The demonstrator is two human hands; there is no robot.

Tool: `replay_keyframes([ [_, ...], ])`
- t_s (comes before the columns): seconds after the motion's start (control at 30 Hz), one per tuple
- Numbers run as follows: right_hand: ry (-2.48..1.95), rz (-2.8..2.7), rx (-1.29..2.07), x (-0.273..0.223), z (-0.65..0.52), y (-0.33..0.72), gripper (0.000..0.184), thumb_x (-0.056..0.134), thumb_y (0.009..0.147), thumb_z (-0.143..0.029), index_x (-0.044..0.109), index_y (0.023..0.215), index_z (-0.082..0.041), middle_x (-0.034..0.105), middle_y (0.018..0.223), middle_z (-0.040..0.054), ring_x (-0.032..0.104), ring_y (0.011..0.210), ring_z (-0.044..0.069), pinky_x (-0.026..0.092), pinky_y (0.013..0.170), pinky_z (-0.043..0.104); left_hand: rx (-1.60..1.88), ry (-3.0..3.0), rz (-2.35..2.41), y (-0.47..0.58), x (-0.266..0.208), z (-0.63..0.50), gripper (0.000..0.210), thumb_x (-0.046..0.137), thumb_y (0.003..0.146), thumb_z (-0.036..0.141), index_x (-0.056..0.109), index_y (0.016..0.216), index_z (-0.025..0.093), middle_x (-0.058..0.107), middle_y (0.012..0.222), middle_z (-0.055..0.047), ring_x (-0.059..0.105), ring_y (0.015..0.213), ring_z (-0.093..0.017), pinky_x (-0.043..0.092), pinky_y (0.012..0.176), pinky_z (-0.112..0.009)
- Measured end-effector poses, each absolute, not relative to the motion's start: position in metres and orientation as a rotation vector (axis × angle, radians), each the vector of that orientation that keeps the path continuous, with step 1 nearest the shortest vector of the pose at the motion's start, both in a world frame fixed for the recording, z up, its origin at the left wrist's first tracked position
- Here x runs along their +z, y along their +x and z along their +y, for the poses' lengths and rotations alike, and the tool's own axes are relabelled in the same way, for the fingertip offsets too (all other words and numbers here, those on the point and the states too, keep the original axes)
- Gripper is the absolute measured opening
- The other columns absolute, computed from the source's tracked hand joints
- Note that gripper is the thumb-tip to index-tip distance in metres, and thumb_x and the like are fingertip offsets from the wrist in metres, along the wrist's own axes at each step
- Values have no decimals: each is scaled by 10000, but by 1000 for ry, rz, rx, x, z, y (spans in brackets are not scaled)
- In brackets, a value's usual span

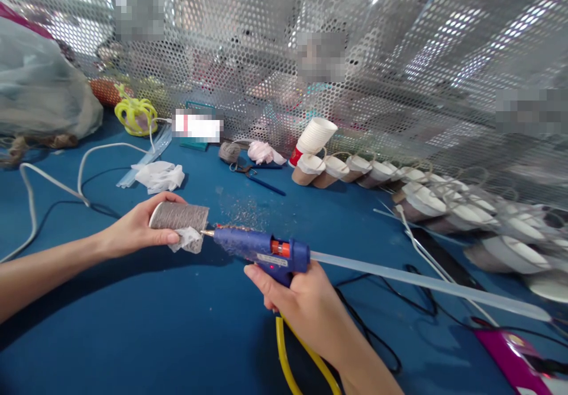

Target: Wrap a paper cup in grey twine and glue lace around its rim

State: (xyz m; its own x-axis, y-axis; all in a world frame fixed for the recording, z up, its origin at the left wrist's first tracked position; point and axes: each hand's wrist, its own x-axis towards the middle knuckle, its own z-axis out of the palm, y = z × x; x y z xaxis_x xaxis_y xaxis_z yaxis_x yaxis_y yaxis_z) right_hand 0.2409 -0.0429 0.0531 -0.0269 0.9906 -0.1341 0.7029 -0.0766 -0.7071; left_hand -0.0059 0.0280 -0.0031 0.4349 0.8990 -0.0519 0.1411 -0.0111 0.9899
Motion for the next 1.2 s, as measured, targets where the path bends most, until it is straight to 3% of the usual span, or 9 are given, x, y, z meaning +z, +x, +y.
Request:
replay_keyframes([
  [0.67,-1822,-1750,908,50,-40,244,442,543,765,-507,459,440,-220,514,425,-13,512,437,130,453,507,256,766,1481,947,-6,-2,25,544,742,592,403,440,979,170,513,730,33,489,642,-106,395,586,-220],
  [0.9,-1723,-1777,1052,50,-39,246,467,520,789,-503,445,423,-223,508,430,-5,513,456,135,451,511,263,772,1476,964,-7,-2,27,528,720,599,440,457,966,167,516,722,28,489,625,-108,398,575,-223],
  [1.2,-1691,-1715,1100,46,-39,245,390,555,775,-487,499,500,-216,495,412,-23,499,445,133,432,489,264,774,1481,919,-7,-2,25,526,721,603,427,456,974,166,521,737,29,487,633,-105,393,583,-217],
])
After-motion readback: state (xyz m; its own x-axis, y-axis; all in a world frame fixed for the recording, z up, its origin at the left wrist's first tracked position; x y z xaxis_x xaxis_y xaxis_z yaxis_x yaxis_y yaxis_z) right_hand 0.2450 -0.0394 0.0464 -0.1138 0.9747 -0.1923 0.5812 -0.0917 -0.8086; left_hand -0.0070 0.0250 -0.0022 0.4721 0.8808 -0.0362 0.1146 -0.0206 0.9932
